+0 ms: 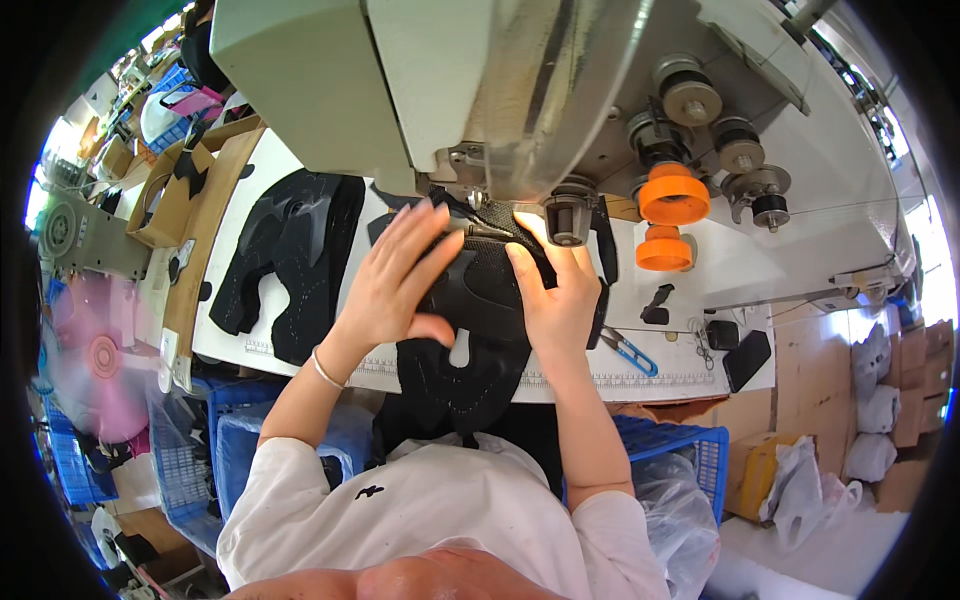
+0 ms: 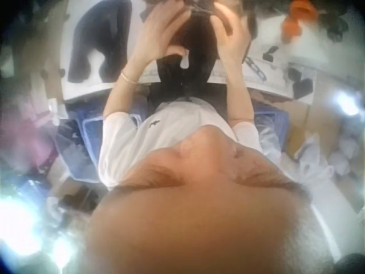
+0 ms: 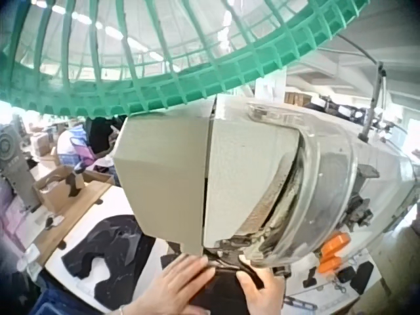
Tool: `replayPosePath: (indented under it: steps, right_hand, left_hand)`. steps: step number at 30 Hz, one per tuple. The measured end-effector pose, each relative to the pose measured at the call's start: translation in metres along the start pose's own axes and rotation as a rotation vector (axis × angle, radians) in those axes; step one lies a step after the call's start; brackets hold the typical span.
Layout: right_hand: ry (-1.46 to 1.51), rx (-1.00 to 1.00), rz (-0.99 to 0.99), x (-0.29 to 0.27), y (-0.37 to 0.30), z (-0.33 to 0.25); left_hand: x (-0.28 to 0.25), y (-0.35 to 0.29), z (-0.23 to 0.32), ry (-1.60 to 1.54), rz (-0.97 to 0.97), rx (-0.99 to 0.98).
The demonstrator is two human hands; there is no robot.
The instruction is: The person aligns and feeds pieces of shoe upper material under a sewing machine needle by hand to stitch the edges together, then sets the stitched pieces aside.
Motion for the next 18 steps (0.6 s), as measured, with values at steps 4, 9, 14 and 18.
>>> replayPosePath:
  steps: [4, 9, 14, 18]
  right_hand:
    - [-0.059, 0.072, -0.105, 0.010, 0.022, 0.009]
    - [-0.303, 0.068, -0.195, 0.026, 0.042, 0.096]
    - [-0.170, -0.061, -0.401, 0.046, 0.051, 0.104]
    - [-0.208, -0.053, -0.442, 0.049, 0.052, 0.123]
  left_hand:
    - [-0.006, -0.010, 0.032, 0.120, 0.101, 0.287]
    - [-0.009, 0.024, 0.024, 0.053, 0.125, 0.118]
    - [-0.002, 0.021, 0.017, 0.098, 0.172, 0.092]
    - [-0.001, 0.025, 0.014, 0.086, 0.200, 0.050]
Point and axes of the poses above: each hand's wrist, its own y-axis towards the middle knuckle, its own x-axis out of the palm, z = x × y, the point moved 10 cm from there along y, towards the middle knuckle, and after that the axes turned 11 degrees about z, right-handed, at the moved point
